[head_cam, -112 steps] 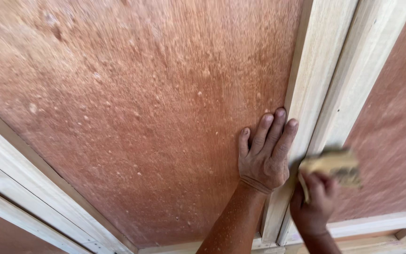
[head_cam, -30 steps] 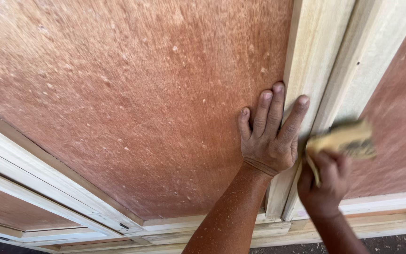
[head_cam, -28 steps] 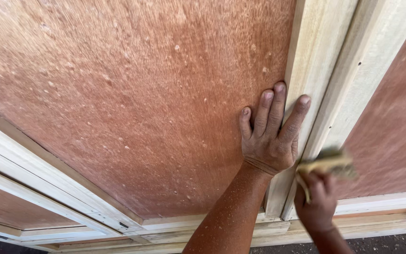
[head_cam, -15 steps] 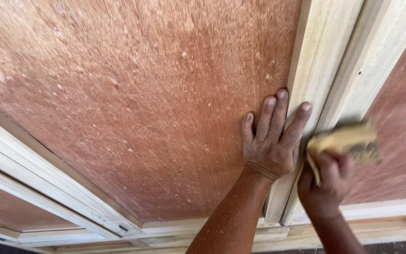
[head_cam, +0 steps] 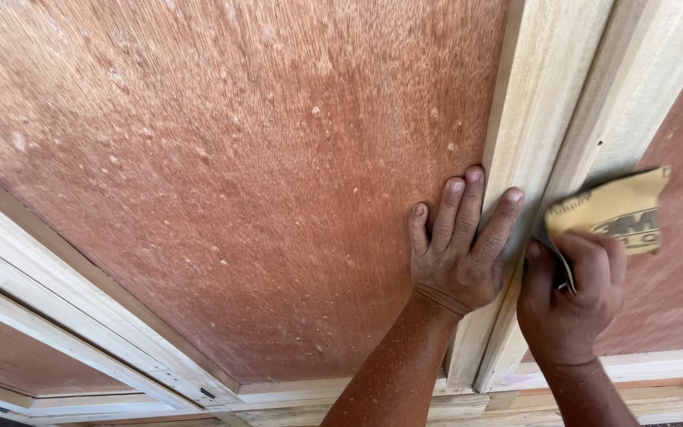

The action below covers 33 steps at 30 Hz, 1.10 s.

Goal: The person sands the wooden frame rails and panel edges of a cabinet door using sheets of sandpaper held by hand. They work along the horizontal and vertical frame members, steadying the door with the other hand and moving between different rails and edges.

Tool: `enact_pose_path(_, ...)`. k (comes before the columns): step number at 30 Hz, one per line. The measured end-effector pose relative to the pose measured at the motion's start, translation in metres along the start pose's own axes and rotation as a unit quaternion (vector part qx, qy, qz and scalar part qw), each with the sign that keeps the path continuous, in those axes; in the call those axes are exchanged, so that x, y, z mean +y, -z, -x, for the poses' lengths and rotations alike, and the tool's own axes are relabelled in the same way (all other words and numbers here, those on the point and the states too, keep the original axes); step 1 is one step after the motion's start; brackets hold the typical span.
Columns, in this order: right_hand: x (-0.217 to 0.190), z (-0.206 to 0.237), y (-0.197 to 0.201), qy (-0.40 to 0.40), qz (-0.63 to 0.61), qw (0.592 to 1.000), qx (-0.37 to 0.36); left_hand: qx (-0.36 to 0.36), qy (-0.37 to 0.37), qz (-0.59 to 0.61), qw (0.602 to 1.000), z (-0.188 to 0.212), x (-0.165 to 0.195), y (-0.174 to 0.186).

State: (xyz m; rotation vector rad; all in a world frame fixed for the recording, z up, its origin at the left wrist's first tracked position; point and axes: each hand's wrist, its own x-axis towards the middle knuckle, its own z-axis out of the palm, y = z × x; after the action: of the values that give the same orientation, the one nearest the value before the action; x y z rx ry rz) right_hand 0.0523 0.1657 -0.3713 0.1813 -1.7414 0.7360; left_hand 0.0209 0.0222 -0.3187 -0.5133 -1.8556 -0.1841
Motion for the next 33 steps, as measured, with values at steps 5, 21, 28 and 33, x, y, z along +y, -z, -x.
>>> enact_pose_path(5, -0.021, 0.045, 0.004, -0.123, -0.130, 0.984, -0.014, 0.008, -0.005, 0.010, 1.000, 0.000, -0.001, -0.003)
enact_pose_path(21, -0.013, 0.070, 0.009, -0.165, -0.068, 0.983, -0.040, 0.027, 0.000, 0.034, 0.999, -0.001, 0.000, -0.004)
enact_pose_path(28, 0.008, -0.002, -0.003, -0.037, -0.003, 0.999, 0.032, 0.015, -0.002, 0.019, 1.000, 0.003, -0.001, -0.009)
enact_pose_path(33, -0.009, 0.040, 0.002, -0.083, -0.017, 0.996, 0.000, 0.027, -0.009, 0.017, 0.999, 0.005, -0.001, -0.013)
